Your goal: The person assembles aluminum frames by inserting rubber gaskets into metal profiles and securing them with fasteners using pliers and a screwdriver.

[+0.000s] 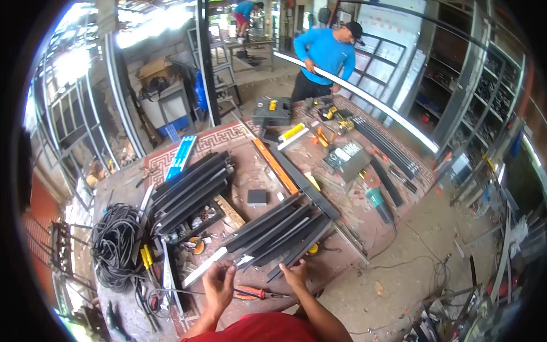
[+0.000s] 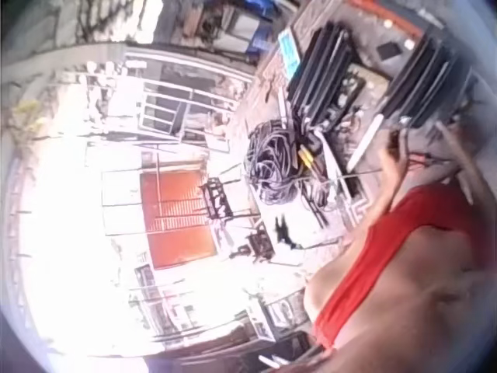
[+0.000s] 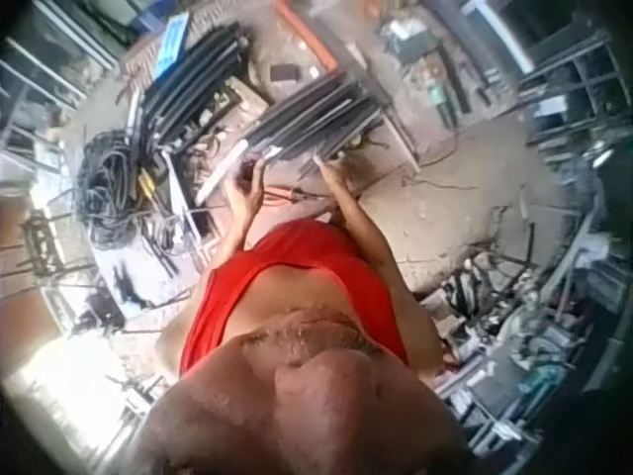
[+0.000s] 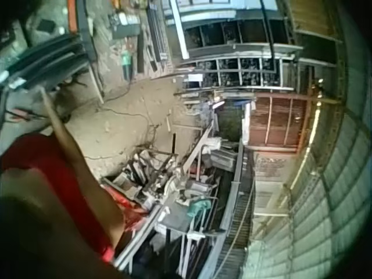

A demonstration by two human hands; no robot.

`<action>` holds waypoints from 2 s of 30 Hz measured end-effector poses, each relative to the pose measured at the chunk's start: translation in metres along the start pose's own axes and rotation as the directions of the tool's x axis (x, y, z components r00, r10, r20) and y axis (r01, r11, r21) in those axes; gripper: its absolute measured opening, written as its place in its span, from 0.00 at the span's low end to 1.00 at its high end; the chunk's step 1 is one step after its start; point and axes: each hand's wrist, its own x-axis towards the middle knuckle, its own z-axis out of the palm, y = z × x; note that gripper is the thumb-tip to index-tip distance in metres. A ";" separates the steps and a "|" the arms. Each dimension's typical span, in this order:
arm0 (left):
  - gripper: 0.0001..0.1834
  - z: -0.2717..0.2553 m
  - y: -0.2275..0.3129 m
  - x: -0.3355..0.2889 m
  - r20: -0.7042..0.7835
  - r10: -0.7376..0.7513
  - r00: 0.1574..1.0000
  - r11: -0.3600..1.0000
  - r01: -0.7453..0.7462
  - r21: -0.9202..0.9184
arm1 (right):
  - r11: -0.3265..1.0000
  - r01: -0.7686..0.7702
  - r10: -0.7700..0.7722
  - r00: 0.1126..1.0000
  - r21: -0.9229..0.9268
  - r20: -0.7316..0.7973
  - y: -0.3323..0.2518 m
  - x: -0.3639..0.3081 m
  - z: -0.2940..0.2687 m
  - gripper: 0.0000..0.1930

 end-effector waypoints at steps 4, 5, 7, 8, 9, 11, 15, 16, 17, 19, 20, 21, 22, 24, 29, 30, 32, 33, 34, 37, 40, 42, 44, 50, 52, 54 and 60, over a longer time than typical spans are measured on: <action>0.07 0.022 0.001 -0.003 -0.033 0.076 0.997 0.993 -0.079 -0.083 | 0.801 -0.511 0.449 0.858 0.312 0.250 -0.061 -0.004 -0.053 0.24; 0.07 0.015 -0.005 0.000 -0.004 0.092 0.996 0.994 -0.092 -0.065 | 0.801 -0.510 0.446 0.858 0.313 0.256 -0.078 -0.012 -0.055 0.24; 0.04 0.005 -0.009 0.005 -0.041 0.135 0.990 0.989 -0.137 -0.050 | 0.592 -0.498 0.388 0.865 0.633 0.317 -0.118 -0.020 -0.065 0.22; 0.03 0.004 0.000 0.007 -0.025 0.174 0.984 0.984 -0.173 0.042 | 0.494 -0.488 0.370 0.867 0.720 0.334 -0.125 -0.013 -0.074 0.21; 0.03 0.002 0.006 0.008 0.003 0.208 0.978 0.969 -0.206 0.136 | 0.422 -0.404 0.245 0.913 0.812 0.327 -0.146 -0.014 -0.083 0.20; 0.02 0.007 0.007 0.009 0.018 0.215 0.977 0.968 -0.215 0.129 | 0.490 -0.291 0.095 0.955 0.821 0.281 -0.188 -0.019 -0.103 0.21; 0.05 0.025 0.012 0.006 0.091 0.130 0.987 0.982 -0.115 -0.151 | 0.539 -0.069 -0.003 0.996 0.840 0.084 -0.253 -0.031 -0.114 0.23; 0.05 0.027 0.029 0.007 0.148 0.086 0.985 0.979 -0.056 -0.197 | 0.471 -0.045 -0.072 0.993 0.881 0.089 -0.249 -0.028 -0.118 0.22; 0.06 0.027 0.041 0.009 0.207 0.040 0.978 0.972 0.010 -0.235 | 0.399 -0.029 -0.136 0.987 0.916 0.091 -0.248 -0.028 -0.119 0.22; 0.06 0.026 0.050 0.008 0.238 0.084 0.968 0.989 -0.053 -0.136 | 0.370 -0.069 -0.070 0.992 0.926 0.102 -0.264 -0.033 -0.117 0.20; 0.06 0.026 0.061 0.008 0.264 0.092 0.960 0.986 -0.050 -0.159 | 0.378 -0.047 -0.080 0.993 0.925 0.084 -0.268 -0.032 -0.117 0.22; 0.05 0.026 0.067 0.007 0.287 0.096 0.953 0.983 -0.045 -0.177 | 0.384 -0.032 -0.089 0.993 0.923 0.072 -0.274 -0.030 -0.116 0.25; 0.05 0.027 0.062 0.007 0.313 0.093 0.945 0.976 -0.025 -0.215 | 0.379 -0.018 -0.125 0.990 0.925 0.070 -0.285 -0.029 -0.115 0.28; 0.05 0.037 0.060 0.017 0.298 0.189 0.936 0.953 -0.102 -0.284 | 0.346 -0.006 -0.168 0.983 0.938 0.068 -0.315 -0.023 -0.116 0.32; 0.05 0.043 0.105 0.034 0.317 0.490 0.812 0.858 -0.384 -0.342 | 0.035 -0.043 -0.404 0.913 0.998 0.053 -0.354 -0.016 -0.134 0.37; 0.05 0.049 0.106 0.033 0.329 0.457 0.826 0.860 -0.316 -0.401 | 0.010 -0.069 -0.442 0.894 0.998 0.067 -0.358 -0.012 -0.135 0.36; 0.03 0.054 0.113 0.036 0.366 0.438 0.821 0.858 -0.259 -0.444 | -0.044 -0.102 -0.518 0.853 0.994 0.065 -0.364 -0.006 -0.135 0.36; 0.03 0.057 0.111 0.036 0.370 0.433 0.822 0.859 -0.252 -0.445 | -0.041 -0.101 -0.512 0.856 0.994 0.066 -0.365 -0.006 -0.134 0.36; 0.03 0.061 0.109 0.036 0.373 0.432 0.821 0.852 -0.236 -0.467 | -0.053 -0.096 -0.534 0.844 0.994 0.053 -0.365 -0.006 -0.133 0.37; 0.03 0.070 0.104 0.029 0.402 0.385 0.830 0.845 -0.142 -0.516 | -0.072 -0.087 -0.571 0.821 0.994 0.030 -0.366 -0.009 -0.131 0.38; 0.03 0.072 0.103 0.024 0.391 0.343 0.854 0.841 -0.093 -0.533 | -0.077 -0.073 -0.608 0.794 0.994 0.012 -0.367 -0.013 -0.128 0.39; 0.03 0.070 0.102 0.024 0.407 0.352 0.843 0.848 -0.103 -0.520 | -0.071 -0.058 -0.637 0.771 0.996 0.000 -0.369 -0.017 -0.127 0.41; 0.03 0.070 0.102 0.024 0.424 0.362 0.830 0.855 -0.115 -0.506 | -0.068 -0.062 -0.687 0.727 0.996 -0.002 -0.368 -0.015 -0.125 0.41; 0.03 0.072 0.098 0.024 0.394 0.414 0.820 0.828 -0.160 -0.537 | -0.043 -0.069 -0.713 0.701 0.997 0.017 -0.368 -0.018 -0.119 0.41; 0.03 0.070 0.099 0.025 0.404 0.425 0.810 0.840 -0.186 -0.510 | -0.042 -0.065 -0.704 0.710 0.997 0.017 -0.367 -0.017 -0.119 0.41; 0.03 0.066 0.100 0.026 0.395 0.444 0.804 0.841 -0.223 -0.492 | -0.041 -0.055 -0.678 0.735 0.998 0.012 -0.366 -0.017 -0.118 0.40; 0.04 0.066 0.100 0.023 0.396 0.426 0.814 0.852 -0.214 -0.477 | -0.030 -0.076 -0.678 0.734 0.997 0.035 -0.364 -0.019 -0.116 0.41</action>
